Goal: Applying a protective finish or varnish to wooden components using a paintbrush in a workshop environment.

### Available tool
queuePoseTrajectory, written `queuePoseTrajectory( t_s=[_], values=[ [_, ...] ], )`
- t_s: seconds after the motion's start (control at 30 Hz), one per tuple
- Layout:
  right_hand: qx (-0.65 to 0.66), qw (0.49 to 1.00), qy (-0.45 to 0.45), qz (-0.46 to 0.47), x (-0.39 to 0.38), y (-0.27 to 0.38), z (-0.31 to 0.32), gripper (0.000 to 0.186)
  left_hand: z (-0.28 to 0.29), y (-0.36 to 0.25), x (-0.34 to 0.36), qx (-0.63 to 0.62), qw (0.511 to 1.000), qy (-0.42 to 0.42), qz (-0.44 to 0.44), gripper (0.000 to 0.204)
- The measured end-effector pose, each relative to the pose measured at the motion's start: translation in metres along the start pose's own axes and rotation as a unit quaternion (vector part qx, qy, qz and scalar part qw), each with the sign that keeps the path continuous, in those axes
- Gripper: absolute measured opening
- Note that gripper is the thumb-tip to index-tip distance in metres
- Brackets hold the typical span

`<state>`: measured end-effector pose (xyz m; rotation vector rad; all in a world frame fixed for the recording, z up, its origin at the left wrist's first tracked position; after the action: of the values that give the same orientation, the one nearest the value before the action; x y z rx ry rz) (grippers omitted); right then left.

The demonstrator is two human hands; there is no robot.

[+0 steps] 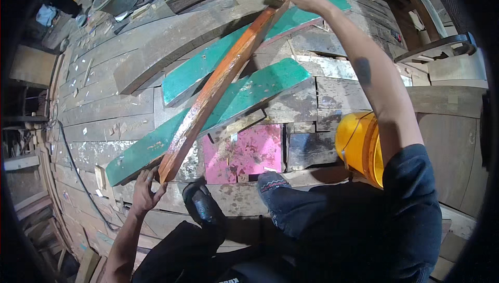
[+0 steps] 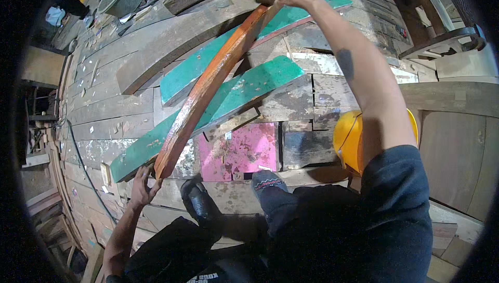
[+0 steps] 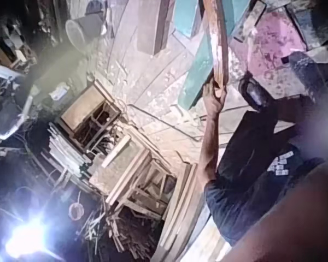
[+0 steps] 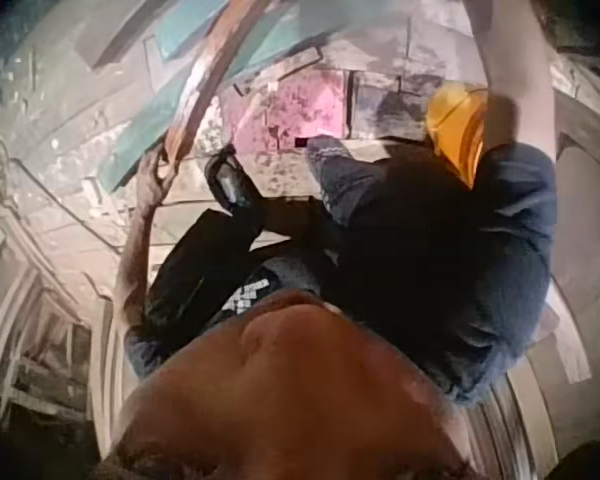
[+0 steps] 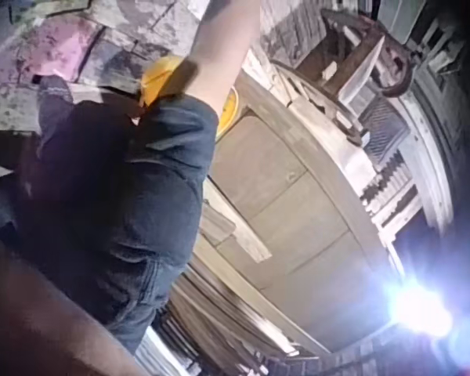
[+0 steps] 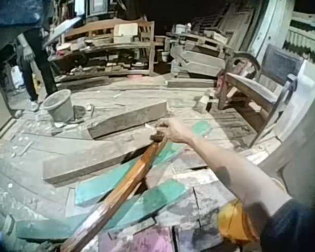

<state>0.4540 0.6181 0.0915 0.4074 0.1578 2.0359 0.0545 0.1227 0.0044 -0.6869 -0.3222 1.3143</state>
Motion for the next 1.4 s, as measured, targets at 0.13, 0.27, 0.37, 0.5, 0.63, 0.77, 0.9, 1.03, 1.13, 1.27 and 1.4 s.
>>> queuePoseTrajectory(
  t_s=[0.13, 0.27, 0.37, 0.5, 0.63, 0.77, 0.9, 1.03, 1.13, 1.27, 1.4],
  values=[
    [0.127, 0.991, -0.039, -0.020, 0.005, 0.000, 0.012, 0.017, 0.001, 0.000, -0.004, 0.005, 1.000, 0.003, 0.007, 0.053],
    [-0.107, 0.991, -0.071, 0.025, -0.014, 0.017, 0.013, 0.031, 0.000, -0.001, -0.003, 0.028, 1.000, 0.007, 0.008, 0.053],
    [-0.107, 0.990, -0.043, 0.076, -0.031, 0.057, -0.007, 0.029, -0.001, 0.001, -0.003, 0.032, 0.999, 0.018, 0.025, 0.053],
    [-0.081, 0.970, -0.092, 0.208, -0.081, 0.151, -0.011, 0.020, 0.001, -0.001, -0.008, 0.038, 0.999, 0.016, 0.010, 0.052],
    [0.021, 0.947, -0.068, 0.314, -0.126, 0.237, -0.019, 0.012, 0.005, -0.001, -0.010, 0.047, 0.999, 0.002, 0.008, 0.052],
    [0.077, 0.939, 0.039, 0.333, -0.170, 0.310, -0.029, 0.018, 0.004, -0.002, -0.010, 0.062, 0.998, 0.010, 0.022, 0.054],
    [0.202, 0.934, 0.080, 0.283, -0.180, 0.334, -0.027, 0.027, 0.008, -0.009, -0.014, 0.072, 0.997, -0.012, -0.006, 0.054],
    [0.330, 0.935, 0.093, 0.092, -0.147, 0.284, -0.052, 0.035, 0.006, -0.001, -0.019, 0.084, 0.996, -0.011, 0.021, 0.053],
    [0.252, 0.963, 0.091, -0.021, -0.117, 0.208, -0.053, 0.040, 0.008, 0.002, -0.026, 0.086, 0.996, -0.028, 0.014, 0.053],
    [0.151, 0.984, -0.041, -0.089, -0.090, 0.093, -0.027, 0.043, 0.007, -0.001, -0.025, 0.088, 0.995, -0.045, -0.011, 0.050],
    [-0.110, 0.979, -0.171, -0.031, -0.097, 0.083, 0.027, 0.031, 0.008, -0.006, -0.026, 0.090, 0.994, -0.051, -0.026, 0.048]
  ],
)
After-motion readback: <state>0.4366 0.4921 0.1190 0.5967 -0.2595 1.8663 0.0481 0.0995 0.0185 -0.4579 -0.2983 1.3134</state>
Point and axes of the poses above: each hand's wrist, its own x-axis towards the middle knuckle, its own z-axis out of the back of the hand, y = z × x, the point moved 10 cm from there along x, towards the middle knuckle, and after that the axes turned 9 degrees about -x, right-handed, at the moved point
